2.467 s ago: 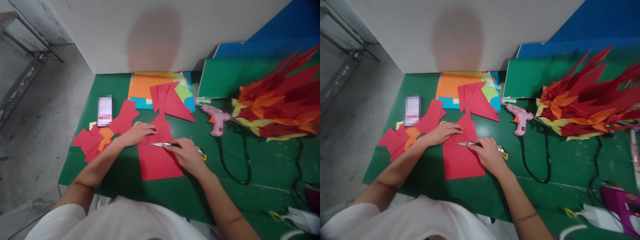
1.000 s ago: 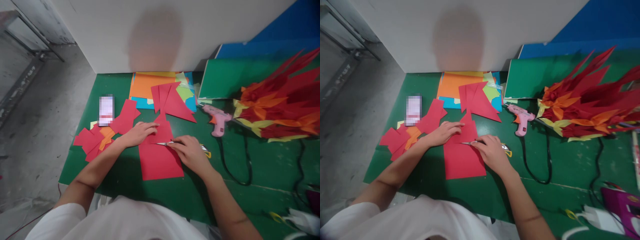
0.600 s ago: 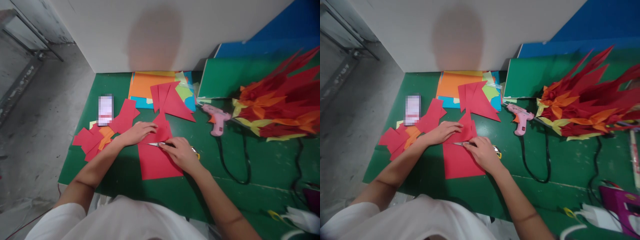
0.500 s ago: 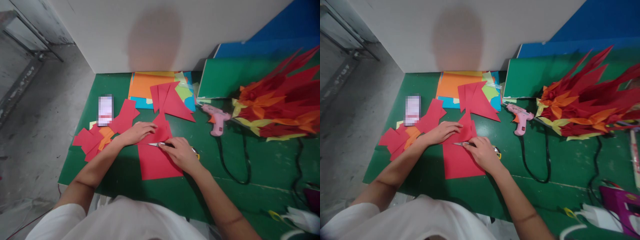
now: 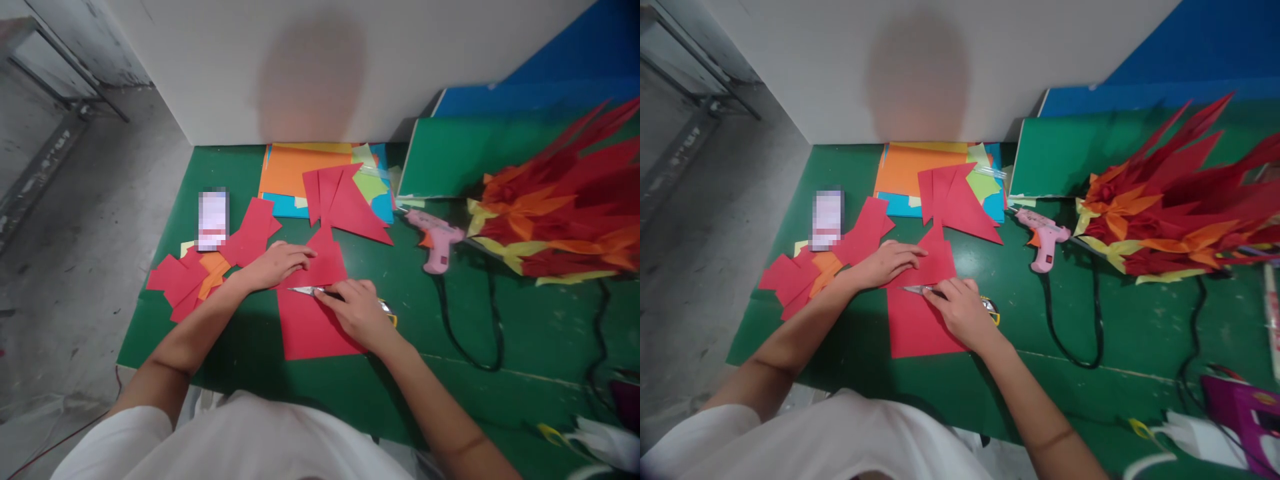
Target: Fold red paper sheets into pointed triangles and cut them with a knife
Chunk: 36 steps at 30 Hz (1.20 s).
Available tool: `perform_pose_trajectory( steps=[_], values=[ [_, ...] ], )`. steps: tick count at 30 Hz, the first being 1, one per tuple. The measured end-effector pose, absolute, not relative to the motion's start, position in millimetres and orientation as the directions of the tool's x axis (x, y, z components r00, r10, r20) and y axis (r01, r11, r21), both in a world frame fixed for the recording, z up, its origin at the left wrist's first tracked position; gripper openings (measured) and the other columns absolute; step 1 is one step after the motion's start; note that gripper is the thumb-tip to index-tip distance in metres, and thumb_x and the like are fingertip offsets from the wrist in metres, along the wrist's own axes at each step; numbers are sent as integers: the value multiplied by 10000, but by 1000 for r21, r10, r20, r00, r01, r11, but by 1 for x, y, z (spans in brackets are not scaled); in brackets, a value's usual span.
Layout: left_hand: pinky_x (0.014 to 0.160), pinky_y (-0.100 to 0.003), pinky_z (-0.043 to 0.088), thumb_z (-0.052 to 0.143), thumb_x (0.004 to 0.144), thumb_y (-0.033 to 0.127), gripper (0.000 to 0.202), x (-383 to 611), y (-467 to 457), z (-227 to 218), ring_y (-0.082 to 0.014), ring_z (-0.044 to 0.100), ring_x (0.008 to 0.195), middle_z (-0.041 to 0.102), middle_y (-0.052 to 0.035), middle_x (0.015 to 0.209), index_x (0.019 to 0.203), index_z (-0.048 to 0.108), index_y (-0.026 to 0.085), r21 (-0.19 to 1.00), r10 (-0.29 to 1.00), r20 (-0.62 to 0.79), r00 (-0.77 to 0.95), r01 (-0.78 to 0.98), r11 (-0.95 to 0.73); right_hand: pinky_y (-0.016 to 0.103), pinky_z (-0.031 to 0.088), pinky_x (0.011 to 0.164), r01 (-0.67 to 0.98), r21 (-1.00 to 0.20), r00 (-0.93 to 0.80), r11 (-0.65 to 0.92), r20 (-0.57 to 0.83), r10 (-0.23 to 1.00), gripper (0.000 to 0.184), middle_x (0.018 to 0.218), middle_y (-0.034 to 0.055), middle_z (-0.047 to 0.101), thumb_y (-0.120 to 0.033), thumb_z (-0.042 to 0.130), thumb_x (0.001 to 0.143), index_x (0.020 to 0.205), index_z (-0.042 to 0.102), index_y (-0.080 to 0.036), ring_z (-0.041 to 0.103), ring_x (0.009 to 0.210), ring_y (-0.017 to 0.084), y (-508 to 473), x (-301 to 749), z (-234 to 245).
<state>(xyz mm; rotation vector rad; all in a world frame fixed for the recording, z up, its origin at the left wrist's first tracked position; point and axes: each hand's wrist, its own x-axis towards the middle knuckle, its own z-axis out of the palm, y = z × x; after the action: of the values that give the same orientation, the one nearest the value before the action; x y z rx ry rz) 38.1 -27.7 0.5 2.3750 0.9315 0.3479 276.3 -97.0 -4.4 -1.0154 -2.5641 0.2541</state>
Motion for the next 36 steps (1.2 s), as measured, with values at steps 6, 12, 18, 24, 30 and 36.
perform_pose_trajectory(
  steps=[6,12,18,24,30,36],
  values=[
    [990,-361,340,324,993,206,309,38,-28,-1,-178,535,1226,581,-54,1337,940,629,212,586,678,30,734,537,-607,333,241,667,613,-309,-674,728,277,685,292,883,67,637,-135,436,952,1110,673,-199,497,802,176,-99,266,-4],
    [1007,-375,303,309,993,193,320,39,-28,3,-174,535,1227,578,-56,1344,929,622,209,588,680,2,733,549,-594,338,249,672,593,-328,-681,735,281,676,297,865,67,628,-150,410,969,1080,683,-188,484,792,176,-96,262,0],
    [1009,-377,304,327,987,192,303,37,-27,1,-176,516,1246,562,-54,1362,933,624,208,592,672,1,740,542,-597,337,253,668,540,-344,-741,768,238,628,275,871,65,625,-185,426,973,1078,679,-206,477,795,177,-97,243,0],
    [1025,-364,319,286,996,188,345,37,-26,0,-168,511,1252,587,-47,1330,968,629,215,616,660,36,751,503,-606,353,319,742,412,-436,-785,800,275,555,265,917,54,669,-147,461,936,1054,684,-227,566,857,168,-91,265,11],
    [1045,-399,311,425,971,407,333,36,-27,2,-231,512,1248,577,-104,1327,1193,582,215,589,640,61,766,490,-643,386,404,763,716,-429,-376,551,428,822,260,921,71,675,-207,507,905,1091,673,-278,610,851,219,-75,311,17],
    [1054,-450,285,588,845,554,636,36,-30,2,-302,468,1236,504,-115,1408,1382,456,241,509,627,31,778,528,-680,398,380,711,904,-308,-154,295,409,900,319,933,119,646,-262,467,904,1164,645,-214,576,824,267,-68,317,0]
  ],
)
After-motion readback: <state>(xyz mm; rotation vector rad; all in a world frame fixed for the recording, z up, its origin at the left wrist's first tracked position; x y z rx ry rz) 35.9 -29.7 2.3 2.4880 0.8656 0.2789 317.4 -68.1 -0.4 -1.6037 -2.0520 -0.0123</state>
